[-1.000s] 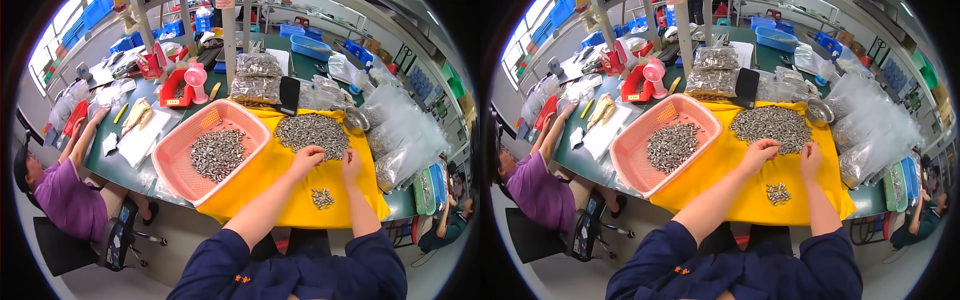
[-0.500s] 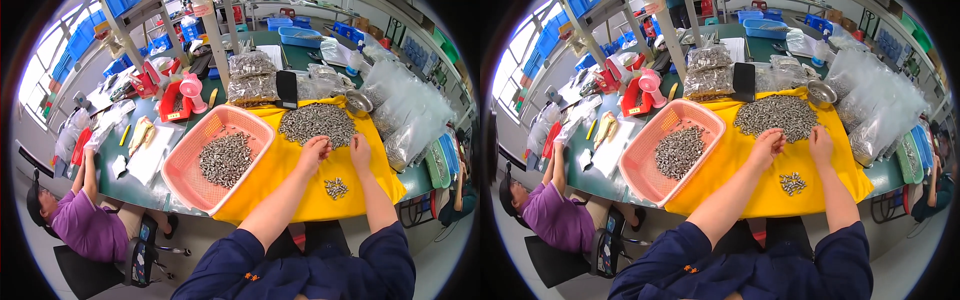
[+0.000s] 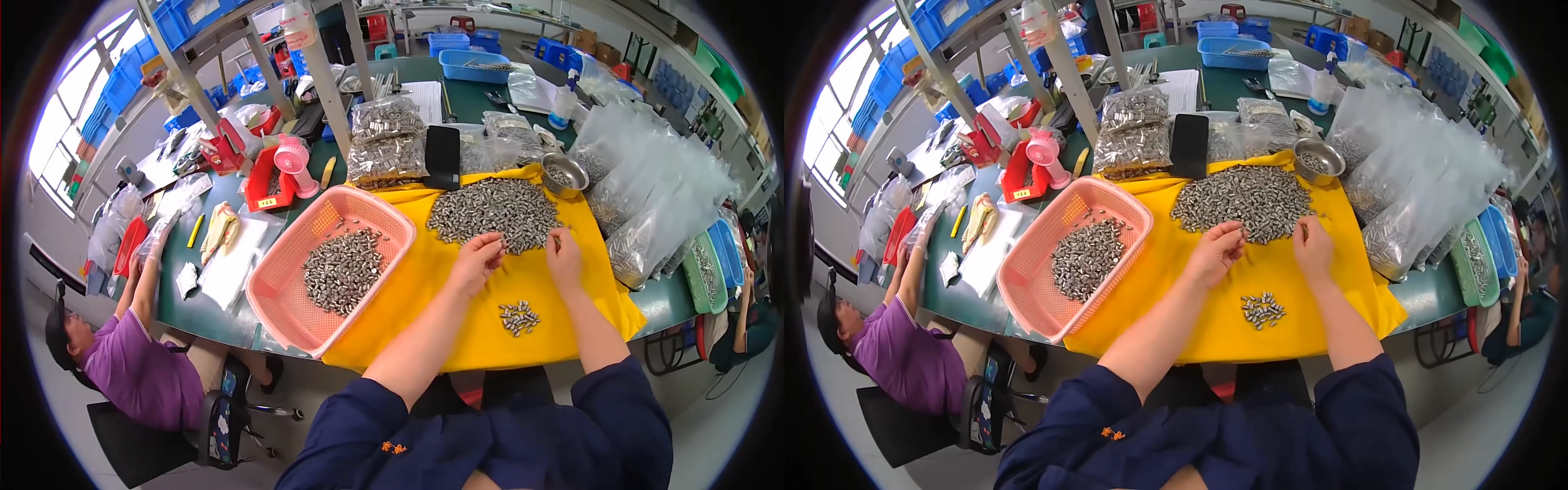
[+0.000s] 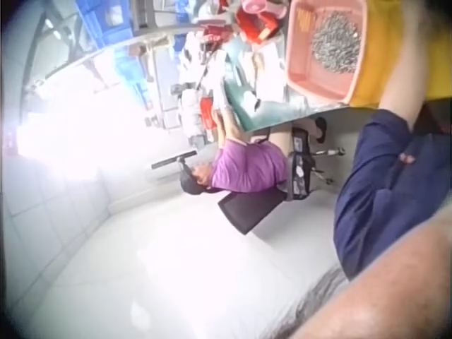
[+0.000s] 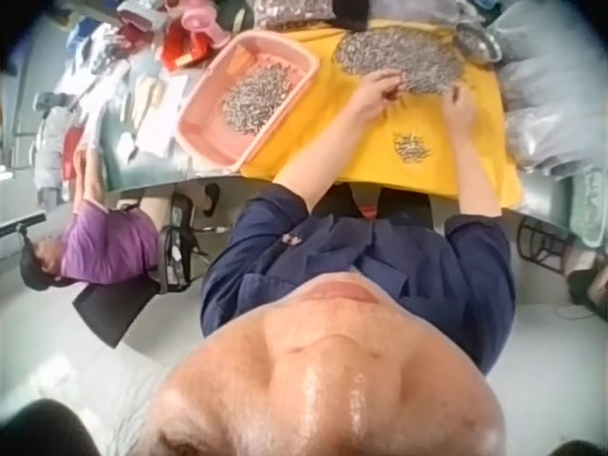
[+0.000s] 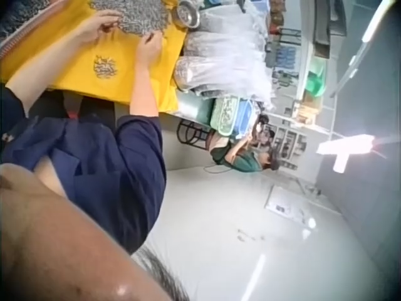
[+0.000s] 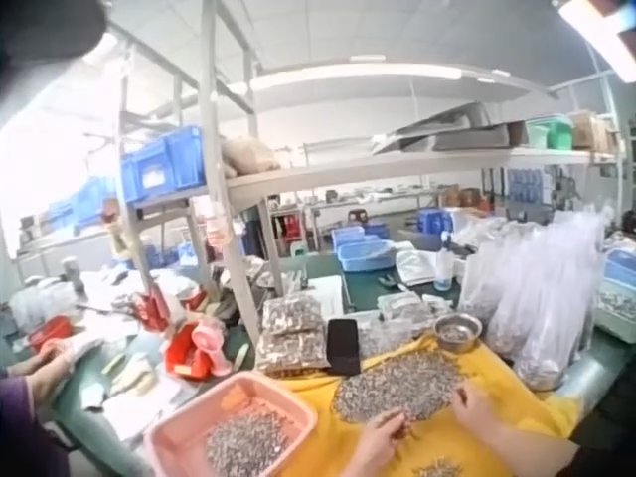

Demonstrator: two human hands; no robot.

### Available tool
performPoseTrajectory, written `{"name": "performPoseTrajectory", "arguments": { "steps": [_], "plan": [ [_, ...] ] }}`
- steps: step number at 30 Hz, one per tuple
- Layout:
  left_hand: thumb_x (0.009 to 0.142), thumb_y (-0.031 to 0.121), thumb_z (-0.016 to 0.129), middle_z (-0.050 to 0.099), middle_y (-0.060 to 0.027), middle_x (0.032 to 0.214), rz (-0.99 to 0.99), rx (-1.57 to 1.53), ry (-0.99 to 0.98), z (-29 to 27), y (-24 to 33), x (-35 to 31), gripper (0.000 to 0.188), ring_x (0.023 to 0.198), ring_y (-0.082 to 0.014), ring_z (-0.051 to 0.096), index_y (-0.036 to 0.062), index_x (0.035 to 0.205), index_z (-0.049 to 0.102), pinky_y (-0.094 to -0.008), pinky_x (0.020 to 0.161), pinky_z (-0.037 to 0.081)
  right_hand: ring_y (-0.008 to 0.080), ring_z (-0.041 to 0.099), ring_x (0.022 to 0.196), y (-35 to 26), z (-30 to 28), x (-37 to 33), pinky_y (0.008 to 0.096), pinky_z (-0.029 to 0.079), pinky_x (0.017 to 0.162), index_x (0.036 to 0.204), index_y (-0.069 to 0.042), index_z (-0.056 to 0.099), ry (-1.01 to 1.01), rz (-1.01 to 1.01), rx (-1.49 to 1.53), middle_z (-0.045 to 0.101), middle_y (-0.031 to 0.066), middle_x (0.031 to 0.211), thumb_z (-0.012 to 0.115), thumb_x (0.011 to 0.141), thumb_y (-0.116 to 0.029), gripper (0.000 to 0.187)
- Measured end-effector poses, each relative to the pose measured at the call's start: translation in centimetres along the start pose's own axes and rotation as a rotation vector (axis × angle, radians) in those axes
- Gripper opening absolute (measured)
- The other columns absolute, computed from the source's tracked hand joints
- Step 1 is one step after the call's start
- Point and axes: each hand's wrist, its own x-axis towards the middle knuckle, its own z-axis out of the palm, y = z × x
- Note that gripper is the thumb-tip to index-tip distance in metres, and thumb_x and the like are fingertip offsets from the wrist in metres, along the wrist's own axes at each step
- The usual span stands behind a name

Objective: Sorting and inspecting small metal hardware components on a workbench.

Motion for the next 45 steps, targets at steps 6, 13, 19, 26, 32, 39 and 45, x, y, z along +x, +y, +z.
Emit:
{"name": "performPoseTrajectory", "arguments": {
  "steps": [6, 13, 19, 26, 32, 39, 45],
  "plan": [
    [0.082, 0.005, 0.057, 0.061, -0.0041, 0.083, 0.037, 0.123, 0.009, 0.0, 1.3, -0.2, 0.013, 0.069, -0.0111, 0.057, 0.0048, 0.095, 0.057, -0.0228, 0.063, 0.048, 0.0212, 0.057, 0.063, 0.4, 0.8, 1.1, 0.0295, 0.045, 0.057, 0.083, -0.002, 0.054, 0.016, 0.076, 0.238, 0.057, 0.0125, 0.072, 0.055, 0.079, -0.006, 0.006],
    [0.082, 0.004, 0.056, 0.061, -0.0037, 0.086, 0.028, 0.559, 0.034, 2.0, 0.9, -0.2, 0.015, 0.077, -0.0096, 0.058, 0.0007, 0.097, 0.057, -0.0201, 0.070, 0.047, 0.0069, 0.048, 0.065, -1.8, 0.6, 3.5, 0.0220, 0.041, 0.059, 0.086, -0.001, 0.054, -0.223, 0.487, 0.740, 0.055, -0.0002, 0.073, 0.054, 0.082, -0.009, 0.009],
    [0.081, 0.001, 0.056, 0.062, -0.0052, 0.087, 0.065, 0.585, 0.101, 2.7, -0.4, -0.6, 0.014, 0.079, -0.0119, 0.058, 0.0016, 0.096, 0.057, -0.0228, 0.072, 0.047, 0.0053, 0.046, 0.062, -2.2, -0.5, 1.7, 0.0215, 0.039, 0.055, 0.084, -0.001, 0.053, -0.501, 0.306, 0.717, 0.053, 0.0002, 0.070, 0.053, 0.081, -0.009, 0.008],
    [0.081, 0.001, 0.057, 0.061, -0.0046, 0.085, 0.044, 0.423, 0.061, 2.1, 0.2, -0.7, 0.013, 0.078, -0.0114, 0.058, 0.0016, 0.094, 0.059, -0.0222, 0.072, 0.047, 0.0076, 0.047, 0.060, -3.1, -1.8, 2.1, 0.0226, 0.041, 0.056, 0.082, -0.002, 0.051, -0.603, 0.224, 0.655, 0.052, 0.0029, 0.067, 0.053, 0.080, -0.008, 0.007],
    [0.080, 0.002, 0.059, 0.061, -0.0035, 0.085, 0.043, 0.395, 0.016, 2.0, -0.1, -0.8, 0.014, 0.078, -0.0093, 0.057, 0.0009, 0.094, 0.059, -0.0206, 0.072, 0.046, 0.0085, 0.047, 0.062, -3.2, -1.7, 2.1, 0.0230, 0.041, 0.056, 0.082, -0.001, 0.051, -0.624, 0.198, 0.663, 0.052, 0.0034, 0.070, 0.053, 0.079, -0.007, 0.007],
    [0.080, 0.001, 0.059, 0.061, -0.0033, 0.086, 0.053, 0.440, 0.026, 2.2, 0.0, -0.9, 0.014, 0.079, -0.0091, 0.057, 0.0009, 0.094, 0.059, -0.0207, 0.073, 0.046, 0.0088, 0.047, 0.061, -3.4, -1.8, 2.1, 0.0229, 0.041, 0.055, 0.082, -0.001, 0.050, -0.641, 0.184, 0.673, 0.052, 0.0042, 0.070, 0.053, 0.079, -0.006, 0.007],
    [0.080, 0.002, 0.060, 0.061, -0.0038, 0.087, 0.051, 0.423, 0.011, 2.1, 0.2, -1.0, 0.016, 0.079, -0.0091, 0.057, 0.0009, 0.095, 0.059, -0.0206, 0.073, 0.046, 0.0086, 0.046, 0.059, -3.4, -1.7, 1.9, 0.0227, 0.040, 0.054, 0.082, -0.001, 0.050, -0.591, 0.192, 0.658, 0.052, 0.0037, 0.067, 0.053, 0.079, -0.006, 0.006]
  ]
}}
